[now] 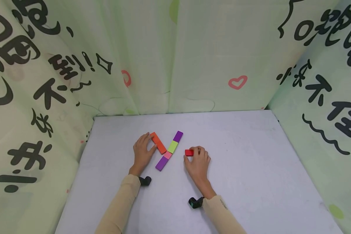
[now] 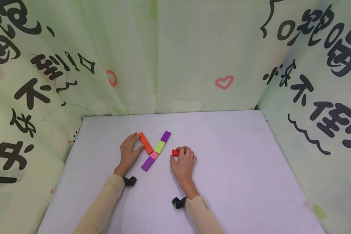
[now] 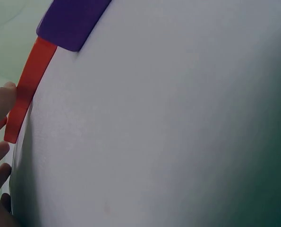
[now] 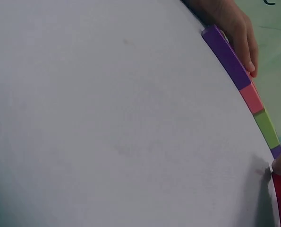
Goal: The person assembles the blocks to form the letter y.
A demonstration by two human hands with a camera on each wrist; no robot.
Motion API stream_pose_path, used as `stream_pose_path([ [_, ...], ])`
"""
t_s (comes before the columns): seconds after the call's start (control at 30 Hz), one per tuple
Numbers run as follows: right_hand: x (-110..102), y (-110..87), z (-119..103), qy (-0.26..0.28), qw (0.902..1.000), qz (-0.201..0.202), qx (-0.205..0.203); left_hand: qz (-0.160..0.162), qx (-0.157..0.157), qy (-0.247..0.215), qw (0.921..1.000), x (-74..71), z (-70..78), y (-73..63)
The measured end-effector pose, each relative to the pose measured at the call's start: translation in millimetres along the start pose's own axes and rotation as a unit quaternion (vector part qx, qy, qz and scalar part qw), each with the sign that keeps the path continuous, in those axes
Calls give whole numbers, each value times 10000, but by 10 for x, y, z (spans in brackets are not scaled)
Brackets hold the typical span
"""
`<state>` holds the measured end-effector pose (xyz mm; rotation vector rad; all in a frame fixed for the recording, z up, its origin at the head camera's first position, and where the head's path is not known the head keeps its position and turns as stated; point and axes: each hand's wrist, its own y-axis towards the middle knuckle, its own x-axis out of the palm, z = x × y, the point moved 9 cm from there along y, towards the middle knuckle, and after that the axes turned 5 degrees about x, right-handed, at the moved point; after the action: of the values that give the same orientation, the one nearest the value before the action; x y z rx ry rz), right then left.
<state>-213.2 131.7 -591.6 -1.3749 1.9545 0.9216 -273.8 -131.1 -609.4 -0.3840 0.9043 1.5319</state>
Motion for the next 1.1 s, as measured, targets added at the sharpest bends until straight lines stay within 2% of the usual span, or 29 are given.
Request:
stream_pose_path([
  [0.33,0,-163,-78,92,9990,-34,-431,-3,-2,132,9999,-6,3,-13],
  [0.57,38,-254,-135,275,9971,-259,-657,-42,-37,99,9999,1,-23,-4],
  [0.8,28,-353,-228,561,9921,-310,-1079,-16,0,126,9999,-2,0,-1],
  [1.1,63,-469,-315,792,9870,-539,-1289,37,34,166,9999,-17,22,-7],
])
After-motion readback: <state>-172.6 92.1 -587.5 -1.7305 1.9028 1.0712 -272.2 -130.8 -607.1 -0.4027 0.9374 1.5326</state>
